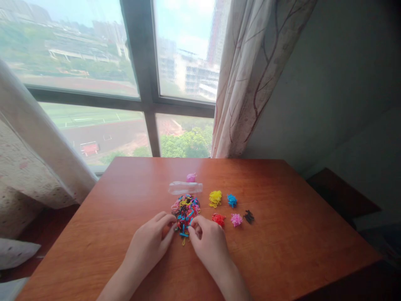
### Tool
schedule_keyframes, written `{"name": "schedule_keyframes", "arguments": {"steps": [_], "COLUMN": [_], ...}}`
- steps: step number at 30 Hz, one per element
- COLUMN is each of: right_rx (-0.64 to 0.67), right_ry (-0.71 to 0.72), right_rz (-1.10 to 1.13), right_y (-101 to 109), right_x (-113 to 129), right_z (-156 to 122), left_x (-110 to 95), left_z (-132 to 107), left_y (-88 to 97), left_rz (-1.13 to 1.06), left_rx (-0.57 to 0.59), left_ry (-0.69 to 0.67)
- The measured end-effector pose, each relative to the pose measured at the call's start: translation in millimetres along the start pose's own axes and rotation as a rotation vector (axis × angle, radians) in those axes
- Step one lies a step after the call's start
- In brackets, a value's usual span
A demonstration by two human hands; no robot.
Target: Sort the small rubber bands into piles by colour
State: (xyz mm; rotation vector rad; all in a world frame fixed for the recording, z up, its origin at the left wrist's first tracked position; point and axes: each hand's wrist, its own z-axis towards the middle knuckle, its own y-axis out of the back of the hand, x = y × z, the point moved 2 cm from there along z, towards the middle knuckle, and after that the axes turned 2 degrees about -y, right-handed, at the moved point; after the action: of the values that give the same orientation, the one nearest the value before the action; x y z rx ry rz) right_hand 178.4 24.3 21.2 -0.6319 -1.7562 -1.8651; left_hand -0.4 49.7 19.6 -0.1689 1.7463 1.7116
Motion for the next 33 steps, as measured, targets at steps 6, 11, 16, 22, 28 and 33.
{"name": "schedule_keyframes", "arguments": {"steps": [6,11,16,22,28,33], "right_rx": [0.002,0.017,-0.014,0.061,0.061,0.1], "right_ry": [0.018,0.03,0.026,0.071,-0.011,-0.036], "right_rz": [0.141,0.18,0.045,-0.101,-0.206,-0.297], "right_y": [-2,-2,3,2,6,4], "right_x": [-3,-2,-4,4,1,-2], "right_z": [-2,-4,-6,-5,-11,-12], "left_x": [-14,-18,-7,-2,-4,-5], "left_z": [-3,-3,-1,-2,-3,-3], "left_y": [-2.5,-6.0,-2.5,0.7,1.1,2.3], "left_rz": [-0.079,-0.112,-0.059,-0.008,0.03,0.019], "left_rx": [-0.011,0.013,-0.003,-0.044,-0.113,-0.1], "left_ry": [-0.123,-0.159,-0.113,-0.096,-0.11,-0.117]}}
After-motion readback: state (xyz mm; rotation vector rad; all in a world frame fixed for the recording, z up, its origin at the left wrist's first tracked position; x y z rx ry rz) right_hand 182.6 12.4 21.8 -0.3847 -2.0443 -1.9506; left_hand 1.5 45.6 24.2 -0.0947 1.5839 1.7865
